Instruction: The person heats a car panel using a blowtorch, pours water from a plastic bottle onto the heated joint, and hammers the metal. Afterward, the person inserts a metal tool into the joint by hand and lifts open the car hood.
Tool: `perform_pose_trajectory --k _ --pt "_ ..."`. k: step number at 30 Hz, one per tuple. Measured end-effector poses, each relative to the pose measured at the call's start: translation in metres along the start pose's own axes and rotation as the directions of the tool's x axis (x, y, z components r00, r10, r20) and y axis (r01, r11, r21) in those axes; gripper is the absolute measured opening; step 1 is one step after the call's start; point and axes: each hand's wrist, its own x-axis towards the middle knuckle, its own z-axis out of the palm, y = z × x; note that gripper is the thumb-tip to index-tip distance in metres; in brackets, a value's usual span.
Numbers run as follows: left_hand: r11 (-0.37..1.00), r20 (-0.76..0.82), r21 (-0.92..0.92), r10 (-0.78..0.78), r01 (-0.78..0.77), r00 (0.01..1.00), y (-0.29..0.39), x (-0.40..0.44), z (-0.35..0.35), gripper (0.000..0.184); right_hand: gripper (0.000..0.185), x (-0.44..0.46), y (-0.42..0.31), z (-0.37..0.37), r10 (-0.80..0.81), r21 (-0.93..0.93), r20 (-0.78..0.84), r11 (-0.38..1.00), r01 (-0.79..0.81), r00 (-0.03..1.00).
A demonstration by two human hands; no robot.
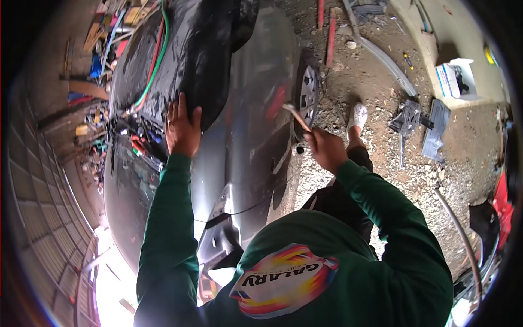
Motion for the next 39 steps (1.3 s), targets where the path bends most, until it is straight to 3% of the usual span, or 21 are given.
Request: perform_pose_trajectory --k 1,2,6,8,9,13,15,17,19,21,23,24,25,27,29,30,32,33,35,37,39 --pt "0.997 0.035 0.058 0.044 -0.046 0.998 0.008 0.0 -0.002 0.086 0.032 -0.011 0.029 -0.002 0.076 -0.025 0.024 0.997 -0.076 0.997" --pt "0.995 0.064 0.095 0.02 -0.026 0.998 0.012 -0.001 0.005 0.11 0.031 -0.024 0.06 -0.005 0.151 -0.051 0.051 0.988 -0.148 0.987" --pt "0.989 0.112 0.146 -0.005 -0.012 0.994 0.039 0.022 0.012 0.133 0.038 -0.076 0.126 -0.059 0.398 -0.133 0.049 0.912 -0.389 0.916" --pt "0.985 0.129 0.17 -0.023 0.001 0.991 0.054 0.041 0.014 0.134 0.048 -0.099 0.168 -0.079 0.575 -0.264 0.1 0.802 -0.535 0.812" --pt "0.98 0.152 0.198 -0.052 0.021 0.987 0.061 0.049 0.014 0.136 0.049 -0.113 0.181 -0.09 0.559 -0.272 0.032 0.802 -0.531 0.828" --pt "0.977 0.195 0.207 -0.096 0.054 0.976 0.083 0.078 0.012 0.139 0.049 -0.117 0.201 -0.132 0.735 -0.344 -0.069 0.617 -0.708 0.674" --pt "0.972 0.189 0.22 -0.128 0.085 0.974 0.089 0.078 0.007 0.137 0.045 -0.117 0.225 -0.14 0.745 -0.347 -0.084 0.6 -0.721 0.661" --pt "0.976 0.178 0.205 -0.118 0.08 0.977 0.094 0.077 0.005 0.134 0.056 -0.127 0.284 -0.138 0.715 -0.449 0.025 0.632 -0.631 0.698" --pt "0.96 0.133 0.264 -0.138 0.099 0.982 0.095 0.077 0.009 0.131 0.035 -0.103 0.255 -0.168 0.777 -0.446 0.055 0.581 -0.681 0.627" --pt "0.965 0.118 0.247 -0.127 0.095 0.985 0.098 0.081 0.008 0.13 0.034 -0.088 0.253 -0.19 0.818 -0.44 0.091 0.545 -0.714 0.568" --pt "0.963 0.112 0.25 -0.132 0.1 0.985 0.092 0.078 0.006 0.129 0.033 -0.069 0.254 -0.216 0.784 -0.524 0.263 0.606 -0.599 0.562" --pt "0.96 0.098 0.263 -0.128 0.098 0.987 0.091 0.078 0.008 0.129 0.034 -0.06 0.254 -0.23 0.703 -0.601 0.4 0.685 -0.411 0.588" --pt "0.955 0.084 0.277 -0.128 0.1 0.988 0.094 0.08 0.007 0.128 0.035 -0.058 0.24 -0.244 0.814 -0.502 0.203 0.564 -0.656 0.544" --pt "0.954 0.075 0.272 -0.155 0.13 0.985 0.088 0.095 -0.002 0.126 0.035 -0.054 0.268 -0.251 0.836 -0.485 0.215 0.54 -0.688 0.505" --pt "0.978 0.311 -0.053 -0.174 0.2 0.934 0.075 0.144 -0.024 0.126 0.036 -0.046 0.259 -0.281 0.524 -0.714 0.547 0.699 0.037 0.653" --pt "0.978 0.309 -0.031 -0.188 0.207 0.932 0.061 0.164 -0.017 0.126 0.035 -0.049 0.269 -0.282 0.518 -0.709 0.501 0.705 -0.015 0.693" --pt "0.991 0.106 -0.086 0.109 -0.101 0.988 0.04 0.204 0.018 0.125 0.034 -0.073 0.302 -0.281 0.628 -0.603 0.194 0.682 -0.414 0.754" --pt "0.99 0.103 -0.081 0.124 -0.116 0.987 0.042 0.211 0.016 0.125 0.033 -0.079 0.309 -0.282 0.656 -0.53 0.076 0.665 -0.527 0.751" --pt "1.0 0.162 -0.009 0.01 -0.008 0.987 0.062 0.218 0.015 0.128 0.033 -0.059 0.231 -0.302 0.826 -0.353 -0.108 0.488 -0.798 0.553" --pt "0.999 0.198 -0.032 -0.014 0.02 0.98 0.058 0.203 0.014 0.13 0.036 -0.055 0.196 -0.298 0.887 -0.234 -0.092 0.422 -0.876 0.452" --pt "0.999 0.173 -0.042 -0.006 0.014 0.985 0.065 0.219 0.011 0.133 0.042 -0.082 0.286 -0.244 0.927 -0.303 -0.036 0.347 -0.888 0.374"
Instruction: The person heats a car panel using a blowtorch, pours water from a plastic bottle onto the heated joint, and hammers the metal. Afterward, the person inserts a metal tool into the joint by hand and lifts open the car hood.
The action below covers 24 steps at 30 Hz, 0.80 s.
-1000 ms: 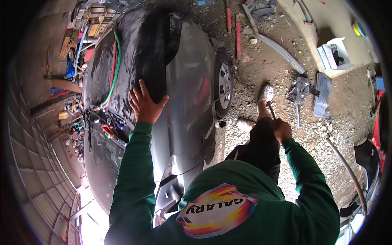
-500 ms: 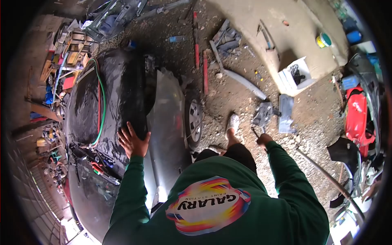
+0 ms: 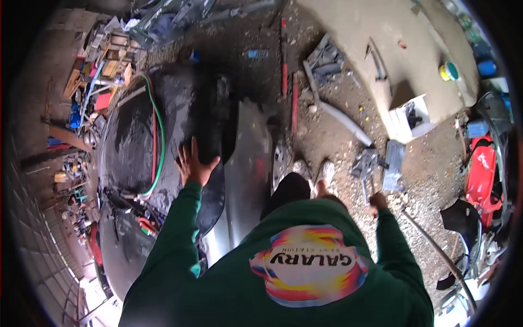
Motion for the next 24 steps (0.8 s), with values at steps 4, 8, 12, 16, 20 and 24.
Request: perform_pose_trajectory --k 4,8,12,16,20,24 --pt "0.999 0.046 0.035 -0.041 0.039 0.998 0.003 0.0 -0.004 0.134 0.029 -0.05 -0.06 -0.029 -0.128 -0.023 0.083 0.991 0.13 0.988" --pt "0.999 0.038 0.036 -0.028 0.026 0.999 0.002 0.0 -0.007 0.135 0.029 -0.065 -0.106 -0.069 -0.159 0.212 0.333 0.973 0.09 0.93" --pt "0.999 0.08 0.011 -0.04 0.039 0.996 0.006 0.002 -0.019 0.133 0.028 -0.041 -0.148 -0.118 -0.216 0.105 0.378 0.976 0.19 0.901" --pt "0.999 0.075 -0.021 -0.043 0.044 0.996 0.007 0.004 -0.029 0.134 0.042 0.002 -0.186 -0.175 -0.33 0.032 0.06 0.944 0.329 0.942" --pt "0.997 0.08 -0.067 -0.033 0.039 0.996 -0.001 0.011 -0.026 0.132 0.05 0.004 -0.254 -0.256 -0.342 -0.153 -0.247 0.938 0.312 0.907" --pt "0.996 0.099 -0.083 -0.029 0.037 0.995 -0.003 0.017 -0.041 0.129 0.05 0.059 -0.296 -0.319 -0.169 -0.405 -0.064 0.905 0.129 0.984"
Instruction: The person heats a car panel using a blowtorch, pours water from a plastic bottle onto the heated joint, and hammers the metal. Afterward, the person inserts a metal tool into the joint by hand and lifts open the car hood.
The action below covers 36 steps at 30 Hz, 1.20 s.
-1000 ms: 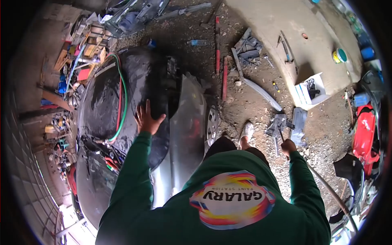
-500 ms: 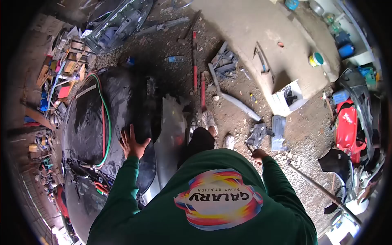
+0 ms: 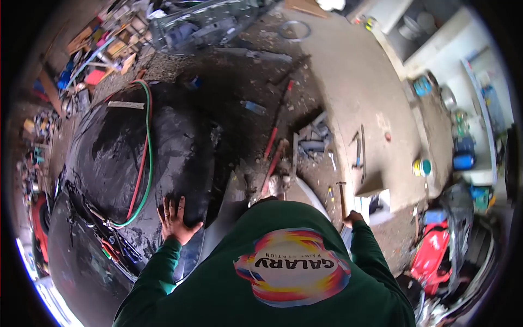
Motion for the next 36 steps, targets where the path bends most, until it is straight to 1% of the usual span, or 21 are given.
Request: perform_pose_trajectory --k 1,2,4,6,8,10,11,12,14,16,18,20,23,24,26,27,28,29,30,33,36 --pt "1.0 -0.011 0.001 0.01 -0.01 1.0 -0.005 0.0 0.006 0.129 0.042 0.029 0.003 -0.015 -0.036 -0.055 0.115 0.998 0.043 0.993" --pt "0.999 0.035 -0.02 -0.036 0.037 0.999 -0.001 0.002 -0.003 0.124 0.046 0.071 0.009 -0.021 -0.089 -0.084 0.072 0.992 0.094 0.993" --pt "0.997 0.078 -0.054 -0.045 0.049 0.996 0.003 0.002 -0.025 0.116 0.06 0.103 -0.008 -0.045 -0.203 0.146 -0.155 0.963 0.225 0.967" --pt "0.996 0.046 -0.072 -0.048 0.051 0.998 -0.008 0.001 -0.015 0.112 0.061 0.125 -0.048 -0.07 -0.168 0.283 -0.099 0.94 0.189 0.981" --pt "0.988 0.026 -0.1 -0.118 0.12 0.993 -0.012 0.005 -0.018 0.109 0.058 0.143 -0.093 -0.093 -0.306 0.206 -0.08 0.926 0.316 0.949" --pt "0.985 0.028 -0.132 -0.106 0.109 0.994 -0.015 0.003 -0.011 0.107 0.053 0.12 -0.155 -0.135 -0.501 -0.055 -0.071 0.865 0.498 0.862" --pt "0.985 0.044 -0.113 -0.127 0.131 0.991 -0.014 0.004 -0.021 0.109 0.05 0.099 -0.186 -0.166 -0.546 0.061 0.082 0.838 0.543 0.834" --pt "0.977 0.055 -0.121 -0.171 0.176 0.984 -0.017 0.001 -0.019 0.109 0.05 0.106 -0.215 -0.182 -0.565 0.031 0.105 0.824 0.565 0.818" --pt "0.97 -0.02 -0.159 -0.191 0.185 0.981 -0.017 0.003 -0.011 0.111 0.05 0.128 -0.252 -0.205 -0.718 -0.216 0.192 0.634 0.743 0.669" --pt "0.954 -0.047 -0.185 -0.251 0.238 0.967 -0.014 0.005 -0.016 0.108 0.052 0.257 -0.25 -0.193 -0.785 -0.116 0.13 0.595 0.796 0.606" --pt "0.906 -0.067 -0.237 -0.375 0.35 0.925 -0.011 0.009 -0.013 0.105 0.058 0.199 -0.318 -0.256 -0.594 -0.251 0.177 0.744 0.619 0.785" --pt "0.886 -0.094 -0.255 -0.421 0.387 0.902 -0.01 0.016 -0.011 0.1 0.028 0.337 -0.315 -0.245 -0.858 -0.467 0.132 0.388 0.795 0.496" --pt "0.841 -0.068 -0.235 -0.514 0.487 0.855 -0.005 0.031 -0.014 0.094 0.025 0.336 -0.369 -0.297 -0.75 0.065 0.022 0.661 0.747 0.662" --pt "0.806 -0.111 -0.234 -0.578 0.544 0.808 0.002 0.044 -0.013 0.084 0.051 0.398 -0.362 -0.301 -0.92 -0.326 0.093 0.334 0.885 0.381" --pt "0.622 -0.139 -0.272 -0.781 0.735 0.609 0.01 0.091 0.017 0.075 0.05 0.339 -0.395 -0.355 -0.741 -0.159 0.048 0.656 0.737 0.67" --pt "0.609 -0.191 -0.246 -0.793 0.754 0.579 0.019 0.124 0.015 0.068 0.05 0.323 -0.398 -0.382 -0.733 -0.127 0.04 0.67 0.731 0.679" --pt "0.628 -0.129 -0.332 -0.769 0.704 0.626 0.024 0.161 -0.015 0.067 0.051 0.322 -0.406 -0.398 -0.741 -0.104 0.06 0.662 0.742 0.669" --pt "0.559 -0.153 -0.31 -0.828 0.769 0.539 0.036 0.195 -0.025 0.067 0.051 0.405 -0.378 -0.374 -0.732 0.16 0.064 0.678 0.717 0.678" --pt "0.585 -0.142 -0.33 -0.807 0.741 0.574 0.032 0.221 -0.03 0.069 0.05 0.43 -0.406 -0.389 -0.755 0.022 0.122 0.651 0.759 0.644" --pt "0.414 0.144 -0.407 -0.851 0.814 0.505 0.018 0.284 -0.075 0.068 0.046 0.421 -0.514 -0.448 -0.733 -0.165 0.238 0.616 0.77 0.638" --pt "0.285 -0.021 -0.408 -0.953 0.867 0.303 -0.001 0.295 -0.078 0.064 0.043 0.414 -0.613 -0.502 -0.721 -0.206 0.25 0.612 0.763 0.646"
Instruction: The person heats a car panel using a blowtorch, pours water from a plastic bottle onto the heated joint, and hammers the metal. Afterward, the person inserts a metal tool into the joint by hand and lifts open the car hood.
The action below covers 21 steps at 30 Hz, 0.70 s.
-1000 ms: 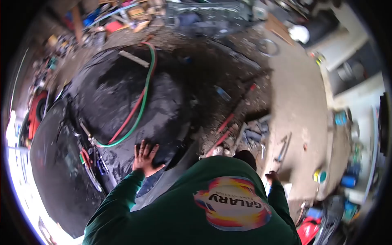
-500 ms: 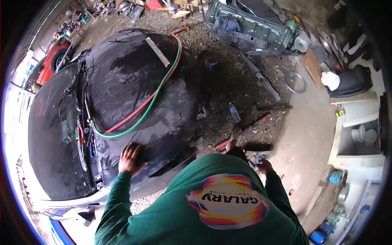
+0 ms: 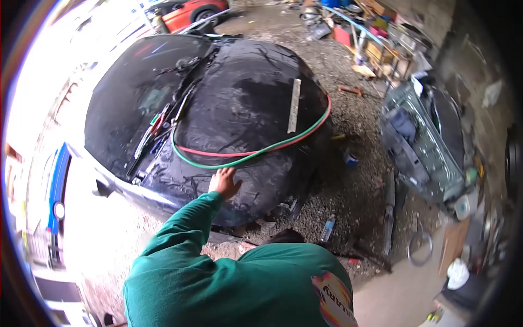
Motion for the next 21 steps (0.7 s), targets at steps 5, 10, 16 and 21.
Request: perform_pose_trajectory --k 5,10,16,21 --pt "0.873 -0.215 -0.105 -0.488 0.477 0.846 -0.043 0.025 -0.016 0.062 0.038 0.061 -0.071 -0.092 -0.049 0.003 -0.044 0.999 0.049 0.998" --pt "0.598 -0.238 -0.173 -0.797 0.783 0.556 -0.118 0.073 -0.023 0.084 0.035 0.112 -0.116 -0.145 -0.109 -0.085 -0.016 0.991 0.107 0.994" --pt "0.417 -0.162 -0.1 -0.903 0.903 0.399 -0.254 0.134 -0.008 0.107 0.032 0.165 -0.078 -0.202 -0.316 -0.518 0.091 0.795 0.316 0.945" --pt "0.174 -0.158 0.02 -0.972 0.985 0.175 -0.3 0.193 -0.024 0.097 0.033 0.177 -0.171 -0.277 -0.371 -0.649 0.215 0.637 0.416 0.903"
